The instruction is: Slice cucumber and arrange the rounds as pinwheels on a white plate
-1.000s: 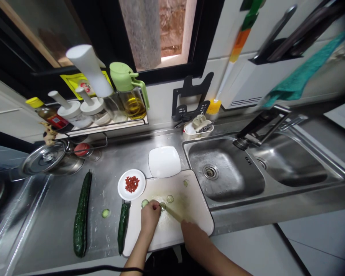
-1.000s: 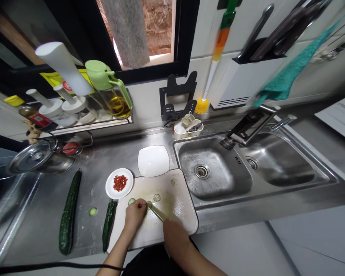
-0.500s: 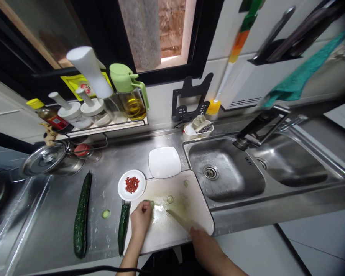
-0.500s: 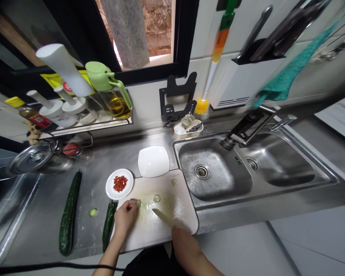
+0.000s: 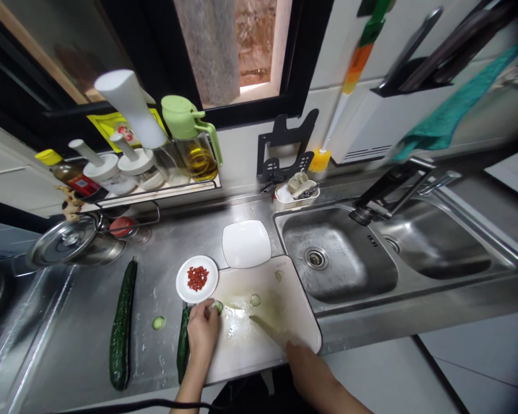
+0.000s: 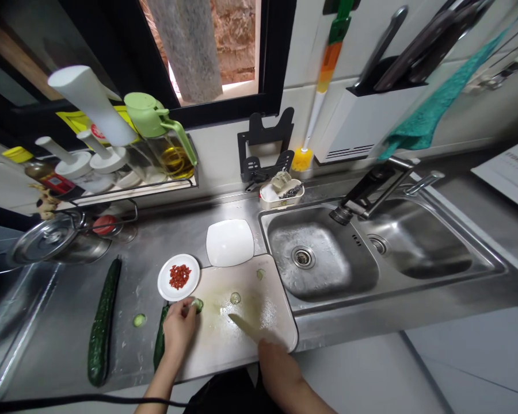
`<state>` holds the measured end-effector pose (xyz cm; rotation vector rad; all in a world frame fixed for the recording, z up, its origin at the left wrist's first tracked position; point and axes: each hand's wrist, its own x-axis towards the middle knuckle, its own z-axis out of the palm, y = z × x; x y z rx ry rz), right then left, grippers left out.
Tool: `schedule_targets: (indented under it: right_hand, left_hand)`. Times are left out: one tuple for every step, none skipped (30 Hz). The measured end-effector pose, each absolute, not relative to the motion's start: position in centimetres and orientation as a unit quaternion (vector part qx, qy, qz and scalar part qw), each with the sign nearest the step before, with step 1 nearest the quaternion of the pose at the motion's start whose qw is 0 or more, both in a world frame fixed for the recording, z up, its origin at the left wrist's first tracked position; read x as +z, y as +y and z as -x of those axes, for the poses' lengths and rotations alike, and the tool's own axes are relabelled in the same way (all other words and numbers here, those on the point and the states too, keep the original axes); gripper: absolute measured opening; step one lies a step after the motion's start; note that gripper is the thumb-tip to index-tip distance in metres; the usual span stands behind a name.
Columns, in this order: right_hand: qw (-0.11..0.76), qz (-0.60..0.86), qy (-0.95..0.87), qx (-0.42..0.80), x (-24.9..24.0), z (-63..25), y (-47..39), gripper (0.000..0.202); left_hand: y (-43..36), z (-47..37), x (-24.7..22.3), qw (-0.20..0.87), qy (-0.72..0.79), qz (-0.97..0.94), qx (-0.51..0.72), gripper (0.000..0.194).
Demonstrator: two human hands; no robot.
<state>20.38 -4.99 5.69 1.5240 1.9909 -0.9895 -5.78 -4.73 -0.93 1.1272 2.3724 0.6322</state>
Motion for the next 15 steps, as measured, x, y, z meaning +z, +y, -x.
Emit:
schedule_targets:
  right_hand:
    - [0.221, -0.551, 0.721, -0.357, 5.7, -20.4, -5.0, 0.049]
    - [0.224, -0.551, 0.720, -0.357, 5.8, -20.3, -5.0, 0.050]
    - [0.229, -0.550, 0.718, -0.359, 5.9, -20.3, -4.9, 0.050]
    - [0.234, -0.550, 0.716, -0.362, 6.1, -20.2, -4.9, 0.050]
    - [0.240, -0.548, 0.714, -0.364, 6.3, -20.1, -4.8, 0.050]
    - [0.245, -0.547, 0.712, -0.365, 6.4, -20.0, -4.7, 0.049]
    - [0.248, -0.547, 0.712, -0.365, 6.5, -20.0, -4.7, 0.050]
    - [0.248, -0.546, 0.713, -0.363, 6.6, -19.9, -4.7, 0.050]
    - [0.246, -0.547, 0.713, -0.363, 6.6, -19.9, -4.7, 0.050]
    - [0.244, -0.548, 0.713, -0.363, 6.6, -19.9, -4.7, 0.049]
    - [0.244, -0.548, 0.712, -0.364, 6.6, -19.9, -4.7, 0.048]
    - [0.246, -0.548, 0.711, -0.366, 6.6, -19.9, -4.7, 0.048]
    - [0.250, -0.549, 0.709, -0.366, 6.5, -19.9, -4.7, 0.048]
    - [0.257, -0.548, 0.706, -0.366, 6.5, -19.9, -4.7, 0.048]
    - [0.262, -0.546, 0.706, -0.366, 6.6, -19.8, -4.6, 0.049]
  left_hand:
    - [-4.4, 5.3, -0.9, 0.223, 0.844, -0.425, 0.238, 0.025]
    - [-4.0, 4.6, -0.9, 0.238, 0.828, -0.444, 0.246, 0.025]
    - [-3.5, 3.9, -0.9, 0.260, 0.809, -0.465, 0.248, 0.026]
    - [-3.0, 3.2, -0.9, 0.277, 0.795, -0.480, 0.247, 0.026]
    - [-2.4, 2.4, -0.9, 0.293, 0.783, -0.495, 0.238, 0.027]
    - [-1.9, 1.6, -0.9, 0.304, 0.774, -0.507, 0.227, 0.027]
    - [-1.4, 0.9, -0.8, 0.313, 0.768, -0.516, 0.214, 0.027]
    - [-0.9, 0.2, -0.8, 0.323, 0.763, -0.524, 0.199, 0.027]
    - [-0.5, -0.3, -0.8, 0.333, 0.757, -0.532, 0.183, 0.026]
    - [-0.1, -0.8, -0.8, 0.342, 0.751, -0.539, 0.168, 0.026]
    - [0.1, -1.2, -0.7, 0.349, 0.745, -0.548, 0.153, 0.025]
    - [0.4, -1.4, -0.7, 0.355, 0.738, -0.556, 0.140, 0.025]
    - [0.6, -1.6, -0.6, 0.360, 0.730, -0.565, 0.131, 0.025]
    - [0.8, -1.7, -0.5, 0.364, 0.723, -0.575, 0.123, 0.025]
    - [0.9, -1.7, -0.4, 0.367, 0.715, -0.584, 0.115, 0.025]
